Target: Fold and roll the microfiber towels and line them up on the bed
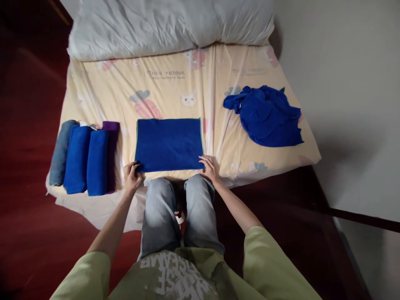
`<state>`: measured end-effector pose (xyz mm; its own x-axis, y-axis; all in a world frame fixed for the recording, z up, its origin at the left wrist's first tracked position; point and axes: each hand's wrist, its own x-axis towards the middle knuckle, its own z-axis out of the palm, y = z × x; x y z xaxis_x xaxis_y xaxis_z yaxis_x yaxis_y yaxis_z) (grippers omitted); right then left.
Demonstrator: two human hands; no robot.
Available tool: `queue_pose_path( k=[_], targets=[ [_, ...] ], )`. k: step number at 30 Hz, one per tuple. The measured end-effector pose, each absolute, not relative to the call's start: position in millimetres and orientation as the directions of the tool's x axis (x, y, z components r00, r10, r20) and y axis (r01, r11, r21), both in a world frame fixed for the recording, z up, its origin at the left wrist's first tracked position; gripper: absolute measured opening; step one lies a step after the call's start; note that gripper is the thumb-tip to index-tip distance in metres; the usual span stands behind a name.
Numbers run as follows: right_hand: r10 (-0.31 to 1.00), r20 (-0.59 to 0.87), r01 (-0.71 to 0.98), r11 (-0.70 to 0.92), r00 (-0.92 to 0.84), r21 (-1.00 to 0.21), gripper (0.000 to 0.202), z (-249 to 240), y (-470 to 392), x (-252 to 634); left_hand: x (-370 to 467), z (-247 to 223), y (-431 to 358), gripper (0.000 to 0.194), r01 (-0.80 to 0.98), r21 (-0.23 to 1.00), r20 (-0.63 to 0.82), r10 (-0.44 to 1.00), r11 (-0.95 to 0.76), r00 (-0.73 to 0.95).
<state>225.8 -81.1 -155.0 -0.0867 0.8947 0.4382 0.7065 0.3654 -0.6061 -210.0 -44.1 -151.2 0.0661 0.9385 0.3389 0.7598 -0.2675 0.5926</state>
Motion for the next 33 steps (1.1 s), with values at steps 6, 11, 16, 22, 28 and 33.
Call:
queue_pose_path(
  k=[6,11,16,22,28,33],
  targets=[
    [0.862,0.507,0.718,0.346,0.012,-0.604,0.042,-155.3,-80.5,221.2,-206.4,-146.0,-41.3,0.055,0.701,0.661,0.376,0.927,-0.268,-0.001],
    [0.833,0.551,0.686,0.369,0.056,-0.627,0.037,-150.4,-76.0,219.9,-202.9,-140.6,-39.5,0.059,0.684,0.69,0.372,0.926,-0.235,-0.058],
    [0.833,0.544,0.673,0.347,0.099,-0.653,0.033,-150.9,-72.8,221.1,-204.2,-142.2,-40.2,0.059,0.661,0.701,0.419,0.905,-0.267,-0.079],
    [0.821,0.543,0.656,0.315,0.174,-0.686,0.032,-160.7,-73.3,221.3,-208.1,-148.7,-41.7,0.05,0.704,0.679,0.372,0.924,-0.207,-0.088],
    [0.799,0.448,0.663,0.085,0.401,-0.744,0.035,-178.8,-72.4,219.5,-207.0,-152.5,-40.1,0.023,0.737,0.67,0.335,0.921,-0.084,-0.199],
    [0.813,0.337,0.6,-0.019,0.475,-0.8,0.047,-186.9,-71.6,217.4,-204.0,-154.2,-39.8,0.02,0.745,0.667,0.293,0.919,0.0,-0.262]
  ],
)
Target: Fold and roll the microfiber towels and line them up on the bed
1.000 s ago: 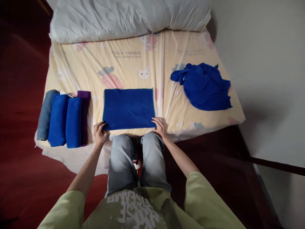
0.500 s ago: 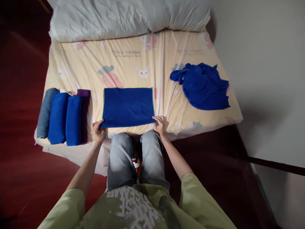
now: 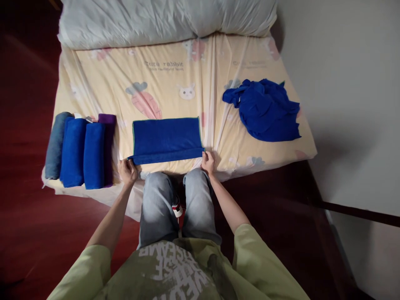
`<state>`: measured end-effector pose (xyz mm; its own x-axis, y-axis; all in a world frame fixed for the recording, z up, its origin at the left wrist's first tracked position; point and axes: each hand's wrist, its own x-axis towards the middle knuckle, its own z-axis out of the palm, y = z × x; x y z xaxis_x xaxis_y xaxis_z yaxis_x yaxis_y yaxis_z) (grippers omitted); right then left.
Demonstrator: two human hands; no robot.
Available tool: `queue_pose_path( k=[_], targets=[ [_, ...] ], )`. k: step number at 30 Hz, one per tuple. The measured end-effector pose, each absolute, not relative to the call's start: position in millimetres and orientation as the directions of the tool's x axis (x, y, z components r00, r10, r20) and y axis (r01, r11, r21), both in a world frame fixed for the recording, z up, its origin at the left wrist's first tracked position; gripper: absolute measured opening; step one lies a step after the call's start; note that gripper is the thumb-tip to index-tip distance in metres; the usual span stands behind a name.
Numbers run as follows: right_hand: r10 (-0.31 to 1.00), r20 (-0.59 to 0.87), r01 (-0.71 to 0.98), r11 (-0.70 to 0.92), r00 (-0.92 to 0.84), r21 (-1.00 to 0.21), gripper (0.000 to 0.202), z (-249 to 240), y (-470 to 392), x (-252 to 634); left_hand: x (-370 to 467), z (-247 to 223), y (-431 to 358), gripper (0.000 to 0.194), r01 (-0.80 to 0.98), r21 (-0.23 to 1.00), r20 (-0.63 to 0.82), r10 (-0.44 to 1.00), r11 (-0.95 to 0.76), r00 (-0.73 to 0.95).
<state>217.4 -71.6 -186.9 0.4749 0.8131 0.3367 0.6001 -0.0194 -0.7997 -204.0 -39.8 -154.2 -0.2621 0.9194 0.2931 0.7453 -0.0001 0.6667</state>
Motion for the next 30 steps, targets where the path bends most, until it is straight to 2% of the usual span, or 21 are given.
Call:
queue_pose_path(
  k=[5,14,23,30],
  targets=[
    [0.803,0.358,0.649,-0.046,0.476,-0.76,0.049,-180.9,-71.3,214.8,-201.1,-154.8,-39.0,0.023,0.743,0.669,0.288,0.913,0.024,-0.289],
    [0.746,0.501,0.73,0.029,0.438,-0.683,0.041,-171.3,-70.9,209.6,-203.5,-165.4,-38.2,0.025,0.729,0.685,0.323,0.893,0.009,-0.314],
    [0.794,0.371,0.645,-0.034,0.48,-0.763,0.041,-176.0,-70.7,212.0,-206.8,-170.3,-38.5,0.028,0.758,0.652,0.323,0.912,-0.021,-0.252],
    [0.758,0.419,0.653,-0.012,0.5,-0.757,0.034,-170.2,-76.1,209.3,-199.9,-154.1,-44.7,0.025,0.766,0.636,0.391,0.895,-0.095,-0.214]
  ],
)
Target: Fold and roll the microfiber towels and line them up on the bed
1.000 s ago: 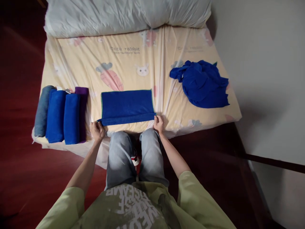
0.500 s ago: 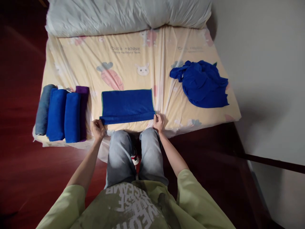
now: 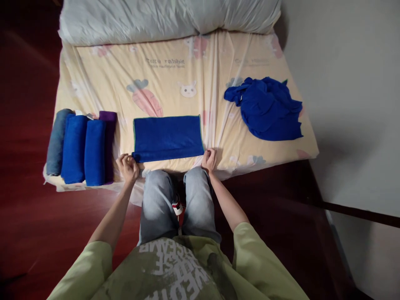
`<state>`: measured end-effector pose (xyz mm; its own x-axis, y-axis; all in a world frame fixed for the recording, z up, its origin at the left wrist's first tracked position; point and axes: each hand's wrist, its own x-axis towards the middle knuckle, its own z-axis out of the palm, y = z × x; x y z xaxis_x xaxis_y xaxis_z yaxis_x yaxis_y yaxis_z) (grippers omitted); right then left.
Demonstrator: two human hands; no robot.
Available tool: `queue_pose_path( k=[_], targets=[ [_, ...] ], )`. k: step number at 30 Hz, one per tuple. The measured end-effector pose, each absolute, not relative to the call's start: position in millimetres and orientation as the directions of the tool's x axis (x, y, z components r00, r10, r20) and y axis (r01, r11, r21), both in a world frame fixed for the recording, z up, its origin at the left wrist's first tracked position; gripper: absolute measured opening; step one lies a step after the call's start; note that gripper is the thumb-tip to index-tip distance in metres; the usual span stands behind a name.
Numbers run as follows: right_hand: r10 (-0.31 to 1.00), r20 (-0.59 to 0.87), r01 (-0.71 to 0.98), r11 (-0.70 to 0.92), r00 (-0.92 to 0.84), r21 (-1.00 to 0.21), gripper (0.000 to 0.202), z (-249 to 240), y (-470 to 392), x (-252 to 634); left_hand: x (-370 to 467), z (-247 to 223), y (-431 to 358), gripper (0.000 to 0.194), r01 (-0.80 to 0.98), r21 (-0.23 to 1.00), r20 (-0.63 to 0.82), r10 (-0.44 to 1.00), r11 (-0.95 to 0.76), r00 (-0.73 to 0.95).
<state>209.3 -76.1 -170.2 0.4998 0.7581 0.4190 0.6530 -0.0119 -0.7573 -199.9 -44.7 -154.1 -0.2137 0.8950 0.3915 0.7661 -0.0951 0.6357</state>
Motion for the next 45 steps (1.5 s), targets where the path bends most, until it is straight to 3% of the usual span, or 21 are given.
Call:
queue_pose_path(
  k=[7,13,18,26,32,39,45],
  targets=[
    [0.808,0.522,0.772,0.141,0.272,-0.62,0.03,-173.9,-88.0,214.5,-200.1,-153.3,-52.0,0.03,0.772,0.589,0.367,0.93,-0.241,0.01],
    [0.891,0.452,0.825,0.215,0.055,-0.523,0.041,-163.2,-87.4,217.9,-200.3,-145.4,-50.5,0.046,0.713,0.603,0.285,0.931,-0.359,0.227],
    [0.896,0.443,0.815,0.242,0.019,-0.526,0.049,-152.9,-82.3,214.2,-197.2,-138.9,-46.6,0.059,0.715,0.558,0.307,0.905,-0.422,0.294],
    [0.912,0.408,0.814,0.21,0.036,-0.542,0.054,-143.8,-79.5,214.2,-197.7,-129.1,-41.8,0.058,0.689,0.632,0.294,0.933,-0.354,0.21],
    [0.908,0.396,0.619,0.234,0.136,-0.749,0.047,-145.2,-72.3,222.0,-199.7,-131.8,-34.5,0.051,0.632,0.732,0.287,0.956,-0.255,0.052],
    [0.914,0.215,0.463,0.035,0.343,-0.886,0.049,-165.3,-57.0,228.1,-201.8,-134.2,-24.3,0.029,0.589,0.802,0.214,0.968,-0.098,-0.13],
    [0.922,0.069,0.304,-0.054,0.38,-0.951,0.052,-166.3,-38.3,234.6,-205.4,-129.3,-12.7,0.031,0.49,0.872,0.107,0.969,0.017,-0.223]
  ],
)
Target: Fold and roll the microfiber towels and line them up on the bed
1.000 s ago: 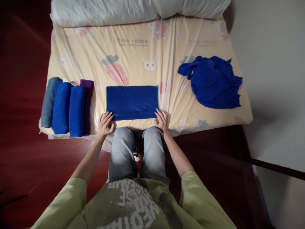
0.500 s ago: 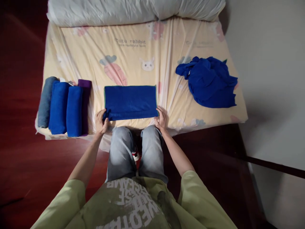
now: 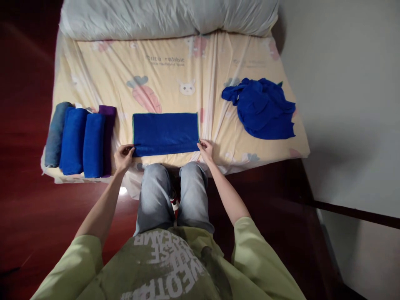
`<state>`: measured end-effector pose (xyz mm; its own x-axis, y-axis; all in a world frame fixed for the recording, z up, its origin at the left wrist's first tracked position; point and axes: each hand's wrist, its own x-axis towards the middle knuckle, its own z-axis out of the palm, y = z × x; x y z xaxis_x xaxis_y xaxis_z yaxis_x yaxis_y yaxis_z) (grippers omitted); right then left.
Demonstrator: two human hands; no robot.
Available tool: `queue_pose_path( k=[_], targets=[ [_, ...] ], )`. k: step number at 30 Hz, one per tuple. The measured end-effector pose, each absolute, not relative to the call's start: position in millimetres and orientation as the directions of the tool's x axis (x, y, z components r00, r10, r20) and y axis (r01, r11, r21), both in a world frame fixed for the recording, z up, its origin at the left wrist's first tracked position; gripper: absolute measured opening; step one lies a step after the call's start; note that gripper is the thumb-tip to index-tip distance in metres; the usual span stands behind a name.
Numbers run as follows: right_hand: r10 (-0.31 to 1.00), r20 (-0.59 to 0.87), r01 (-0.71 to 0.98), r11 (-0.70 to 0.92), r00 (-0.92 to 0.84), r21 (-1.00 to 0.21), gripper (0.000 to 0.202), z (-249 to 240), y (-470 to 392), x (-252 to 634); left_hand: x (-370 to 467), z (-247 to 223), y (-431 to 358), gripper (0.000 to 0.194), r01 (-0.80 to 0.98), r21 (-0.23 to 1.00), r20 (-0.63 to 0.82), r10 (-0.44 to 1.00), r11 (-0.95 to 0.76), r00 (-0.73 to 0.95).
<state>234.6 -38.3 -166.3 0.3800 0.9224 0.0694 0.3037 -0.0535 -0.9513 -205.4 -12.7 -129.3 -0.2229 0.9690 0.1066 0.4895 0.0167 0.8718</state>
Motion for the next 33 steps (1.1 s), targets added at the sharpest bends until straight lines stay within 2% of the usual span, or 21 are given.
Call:
queue_pose_path(
  k=[4,7,9,11,13,16,18,21,24,28,33],
  targets=[
    [0.882,0.019,0.235,-0.105,0.47,-0.966,0.047,-162.1,-29.1,231.4,-202.1,-124.9,-2.3,0.027,0.517,0.852,0.088,0.952,0.081,-0.294],
    [0.873,0.024,0.278,-0.13,0.488,-0.952,0.042,-154.7,-28.9,226.6,-199.8,-120.3,0.9,0.026,0.592,0.802,0.094,0.961,0.081,-0.259],
    [0.86,0.116,0.384,-0.098,0.498,-0.918,0.039,-145.7,-35.3,224.4,-200.2,-115.9,-2.7,0.029,0.655,0.755,0.181,0.96,0.004,-0.213],
    [0.843,0.273,0.538,-0.024,0.465,-0.843,0.038,-133.8,-46.6,223.7,-202.2,-110.8,-10.8,0.033,0.724,0.679,0.29,0.951,-0.124,-0.109],
    [0.87,0.386,0.688,0.078,0.306,-0.721,0.036,-121.5,-59.5,223.5,-204.7,-106.3,-21.0,0.035,0.768,0.578,0.318,0.943,-0.275,0.099],
    [0.935,0.35,0.813,0.251,-0.063,-0.525,0.032,-109.1,-72.5,220.5,-205.6,-103.5,-32.9,0.036,0.772,0.449,0.201,0.892,-0.451,0.404],
    [0.938,0.278,0.854,0.314,-0.209,-0.415,0.032,-107.0,-73.0,216.0,-203.8,-104.2,-34.9,0.041,0.781,0.382,0.133,0.865,-0.494,0.483],
    [0.94,0.216,0.892,0.322,-0.263,-0.318,0.037,-110.2,-64.7,209.4,-201.7,-106.3,-30.4,0.051,0.805,0.301,0.083,0.855,-0.512,0.513],
    [0.944,0.195,0.904,0.314,-0.265,-0.289,0.042,-114.6,-58.5,209.9,-207.9,-107.1,-27.4,0.054,0.807,0.259,0.069,0.844,-0.531,0.533],
    [0.929,0.243,0.888,0.347,-0.28,-0.302,0.045,-118.9,-69.6,221.0,-227.5,-110.4,-41.4,0.054,0.754,0.26,0.125,0.795,-0.603,0.593],
    [0.918,0.281,0.804,0.383,-0.279,-0.455,0.049,-125.7,-90.8,226.3,-239.9,-122.8,-62.3,0.051,0.714,0.384,0.196,0.807,-0.586,0.557]
  ],
)
